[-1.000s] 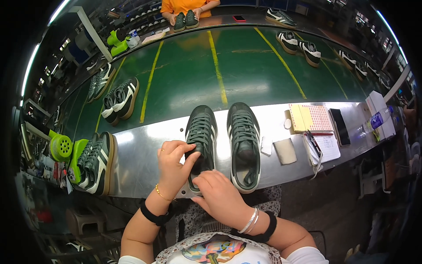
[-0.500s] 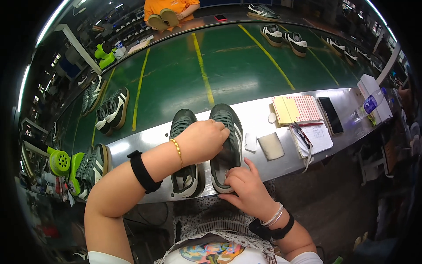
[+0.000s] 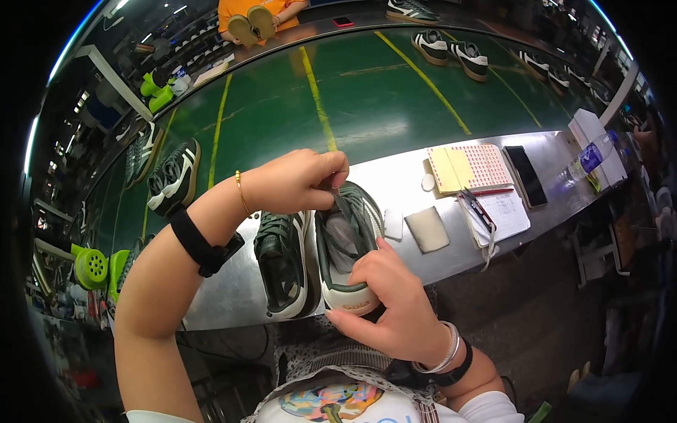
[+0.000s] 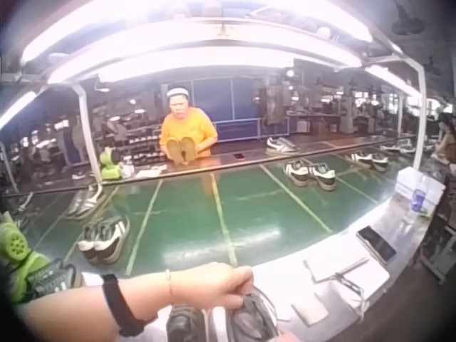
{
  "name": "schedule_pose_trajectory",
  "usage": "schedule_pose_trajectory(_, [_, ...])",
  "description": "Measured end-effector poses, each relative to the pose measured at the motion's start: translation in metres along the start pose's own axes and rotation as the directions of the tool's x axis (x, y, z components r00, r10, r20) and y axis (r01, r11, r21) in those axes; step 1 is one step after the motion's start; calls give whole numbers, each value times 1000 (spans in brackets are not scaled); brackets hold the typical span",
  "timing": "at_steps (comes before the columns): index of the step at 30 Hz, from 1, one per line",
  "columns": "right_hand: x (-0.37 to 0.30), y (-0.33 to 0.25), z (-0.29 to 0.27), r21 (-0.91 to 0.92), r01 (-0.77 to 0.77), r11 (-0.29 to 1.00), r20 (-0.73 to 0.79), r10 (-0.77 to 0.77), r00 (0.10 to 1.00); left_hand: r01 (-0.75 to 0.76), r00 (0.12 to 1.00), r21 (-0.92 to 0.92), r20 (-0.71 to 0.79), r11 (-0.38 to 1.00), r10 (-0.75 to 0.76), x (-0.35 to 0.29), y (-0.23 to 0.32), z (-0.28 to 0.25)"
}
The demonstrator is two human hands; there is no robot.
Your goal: Inspecting pairs of green shoes for quality control, checking soles, heels, and cleaning marks.
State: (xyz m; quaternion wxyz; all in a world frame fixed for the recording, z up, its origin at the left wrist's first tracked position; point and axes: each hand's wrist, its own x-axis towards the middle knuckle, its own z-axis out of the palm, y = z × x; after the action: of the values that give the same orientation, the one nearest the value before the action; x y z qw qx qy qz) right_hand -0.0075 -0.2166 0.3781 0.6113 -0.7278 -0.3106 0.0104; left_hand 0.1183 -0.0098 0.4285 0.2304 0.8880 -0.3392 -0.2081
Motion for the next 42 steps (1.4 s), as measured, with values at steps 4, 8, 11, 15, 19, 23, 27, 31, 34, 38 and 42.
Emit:
schedule_pose_trajectory(4, [0, -1, 2, -7, 13, 1000, 19, -13, 1000, 16, 1000, -1, -8, 1000, -16, -1, 2, -3])
schedule_pose_trajectory(8, [-9, 15, 18, -22, 170, 985, 74, -168, 983, -113, 994, 268, 27, 957, 110, -5, 13, 17])
schedule_pose_trajectory(11, [-18, 49, 41, -115, 245, 963, 148, -227, 963, -243, 942, 680, -4, 692, 335, -19, 14, 43])
schedule_pose_trajectory(15, [-27, 71, 54, -162, 284, 945, 181, -255, 950, -222, 929, 808, 6, 546, 369, -29, 22, 78])
schedule_pose_trajectory(19, [-28, 68, 53, -243, 283, 928, 143, -254, 957, -130, 935, 764, -118, 632, 335, -35, 26, 89])
schedule_pose_trajectory(23, [-26, 69, 49, -235, 254, 938, 171, -217, 961, 103, 924, 445, -373, 890, 79, -49, 14, 95])
schedule_pose_trajectory(27, [-18, 73, 38, -216, 265, 940, 242, -211, 947, 34, 817, 135, -575, 990, 50, -73, 14, 96])
schedule_pose_trajectory(31, [-12, 51, 20, -294, 165, 942, 363, -50, 931, 282, 490, -251, -792, 926, -364, -135, 5, 114])
schedule_pose_trajectory(34, [2, 17, 24, -427, 262, 865, 440, -55, 896, 176, 303, -821, -480, 544, -823, -171, -22, 175])
schedule_pose_trajectory(38, [9, 12, 49, -594, 273, 756, 532, 115, 839, -27, 403, -946, -305, 323, -863, -129, 15, 190])
schedule_pose_trajectory(42, [10, 26, 42, -590, 137, 795, 415, 153, 897, -79, 387, -978, -209, 194, -898, -127, 28, 168])
